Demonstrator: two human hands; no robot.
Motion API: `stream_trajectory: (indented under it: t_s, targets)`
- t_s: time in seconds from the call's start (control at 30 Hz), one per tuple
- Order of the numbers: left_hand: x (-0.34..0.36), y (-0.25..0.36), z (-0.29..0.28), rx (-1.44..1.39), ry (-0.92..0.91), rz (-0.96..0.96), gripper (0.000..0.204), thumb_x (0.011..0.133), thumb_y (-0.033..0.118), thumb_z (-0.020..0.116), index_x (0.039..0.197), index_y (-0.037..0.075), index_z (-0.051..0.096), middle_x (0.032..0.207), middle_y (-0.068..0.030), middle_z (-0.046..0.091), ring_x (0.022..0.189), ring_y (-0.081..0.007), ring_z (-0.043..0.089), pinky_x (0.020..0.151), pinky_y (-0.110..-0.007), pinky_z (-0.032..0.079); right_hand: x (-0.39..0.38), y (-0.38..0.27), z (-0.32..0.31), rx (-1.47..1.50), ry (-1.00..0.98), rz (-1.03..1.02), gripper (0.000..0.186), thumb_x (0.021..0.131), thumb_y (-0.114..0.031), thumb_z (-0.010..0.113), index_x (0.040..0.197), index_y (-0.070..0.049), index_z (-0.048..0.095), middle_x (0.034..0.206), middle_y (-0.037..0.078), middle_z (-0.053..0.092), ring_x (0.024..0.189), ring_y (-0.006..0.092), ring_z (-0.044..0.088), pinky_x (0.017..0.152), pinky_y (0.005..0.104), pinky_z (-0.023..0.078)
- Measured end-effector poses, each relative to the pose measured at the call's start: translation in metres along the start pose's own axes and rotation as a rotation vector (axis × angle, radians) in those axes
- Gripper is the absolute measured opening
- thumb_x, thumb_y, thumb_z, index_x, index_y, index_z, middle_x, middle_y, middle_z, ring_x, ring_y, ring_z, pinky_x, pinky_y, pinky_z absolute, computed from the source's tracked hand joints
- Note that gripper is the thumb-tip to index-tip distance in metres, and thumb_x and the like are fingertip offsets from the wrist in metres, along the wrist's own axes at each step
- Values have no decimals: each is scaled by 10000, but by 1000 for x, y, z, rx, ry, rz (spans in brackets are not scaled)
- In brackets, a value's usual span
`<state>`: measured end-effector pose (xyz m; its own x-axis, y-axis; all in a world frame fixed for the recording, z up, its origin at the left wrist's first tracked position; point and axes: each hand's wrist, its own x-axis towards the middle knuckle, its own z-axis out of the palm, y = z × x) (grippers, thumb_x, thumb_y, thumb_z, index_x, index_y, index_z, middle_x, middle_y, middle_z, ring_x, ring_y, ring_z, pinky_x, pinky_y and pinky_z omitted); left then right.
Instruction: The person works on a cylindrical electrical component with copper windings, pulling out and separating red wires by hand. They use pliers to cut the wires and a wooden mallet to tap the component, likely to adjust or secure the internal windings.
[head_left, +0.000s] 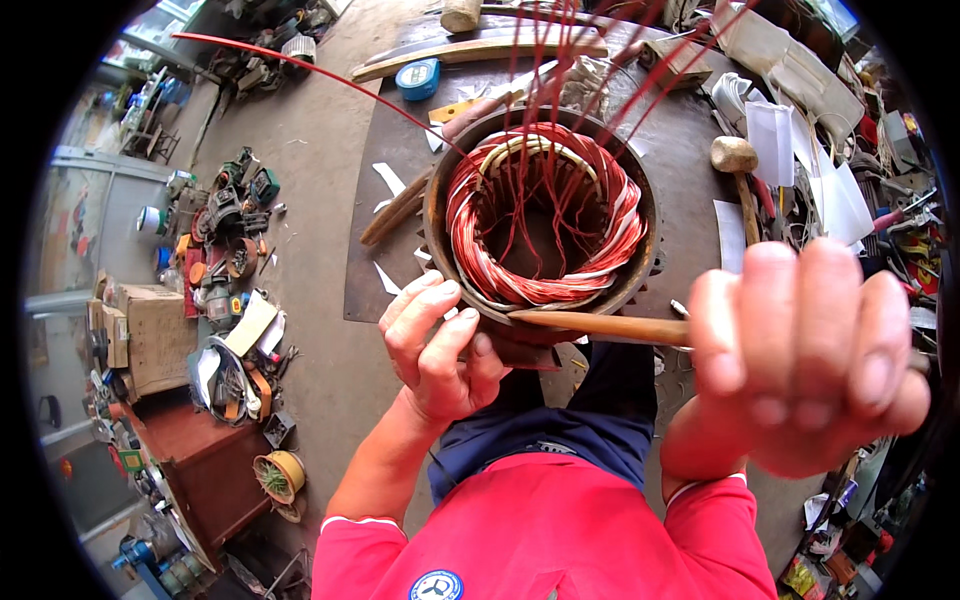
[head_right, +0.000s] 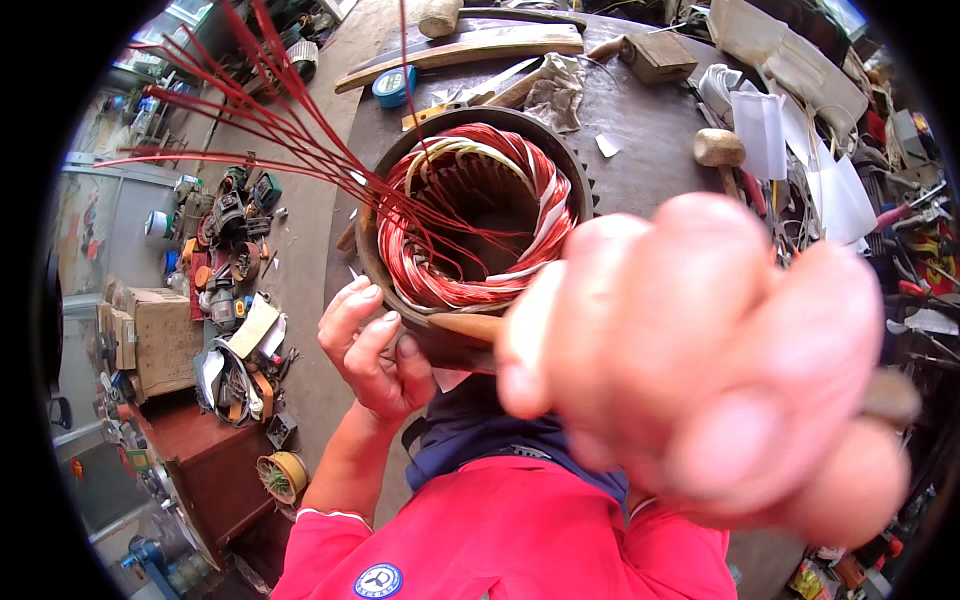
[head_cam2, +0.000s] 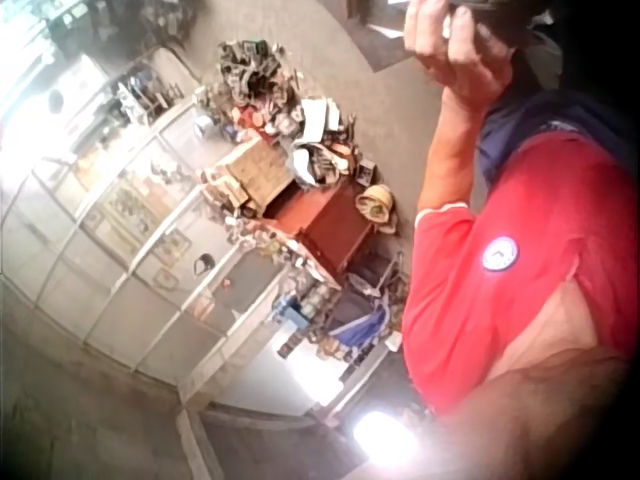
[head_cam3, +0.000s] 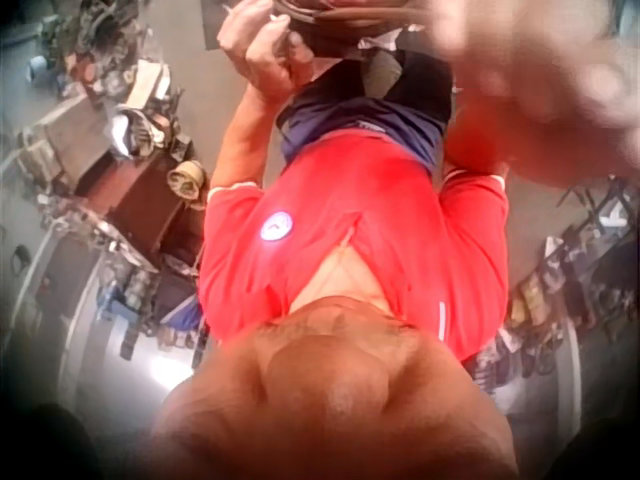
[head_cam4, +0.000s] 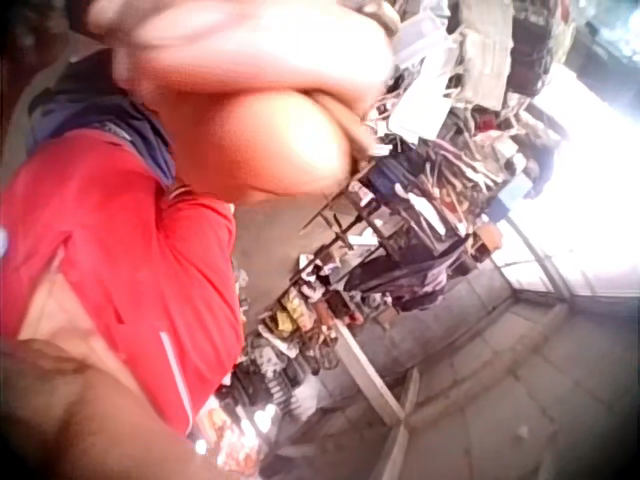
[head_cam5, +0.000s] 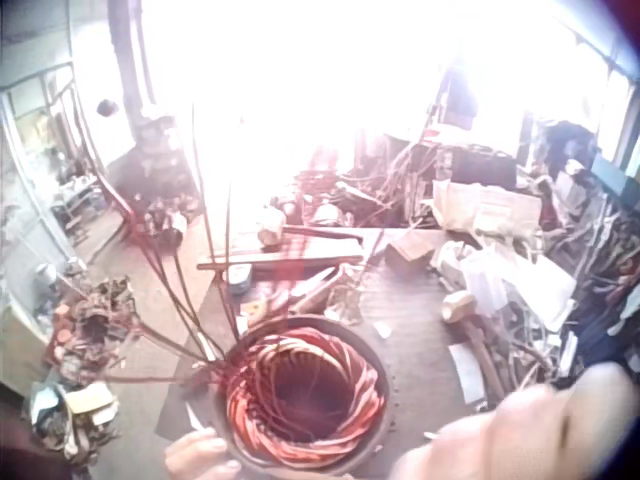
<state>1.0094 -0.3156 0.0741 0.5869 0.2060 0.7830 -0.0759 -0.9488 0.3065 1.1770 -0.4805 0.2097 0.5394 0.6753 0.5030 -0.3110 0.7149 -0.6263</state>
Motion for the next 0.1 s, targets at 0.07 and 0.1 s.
stream_trajectory:
  t_s: [0.07, 0.1]
  targets:
    - [0, 1, 1, 5, 5, 3, 252, 913, 100, 561, 1150, 39, 500, 1234, -199, 499, 1152, -373, 535, 997, -480, 466, -5, 14, 8, -40, 40, -42, 160, 953, -257, 577, 867, -128, 615, 741, -11, 558, 647, 137, 542, 720, 351, 498]
    - [0, 1, 1, 9, 7, 2, 252, 914, 101, 561, 1150, 40, 500, 1234, -198, 501, 1149, -372, 536, 996, -478, 466, -5, 16, 7, -33, 37, -37, 160, 953, -257, 577, 867, -128, 615, 741, -11, 558, 647, 137, 542, 720, 351, 498]
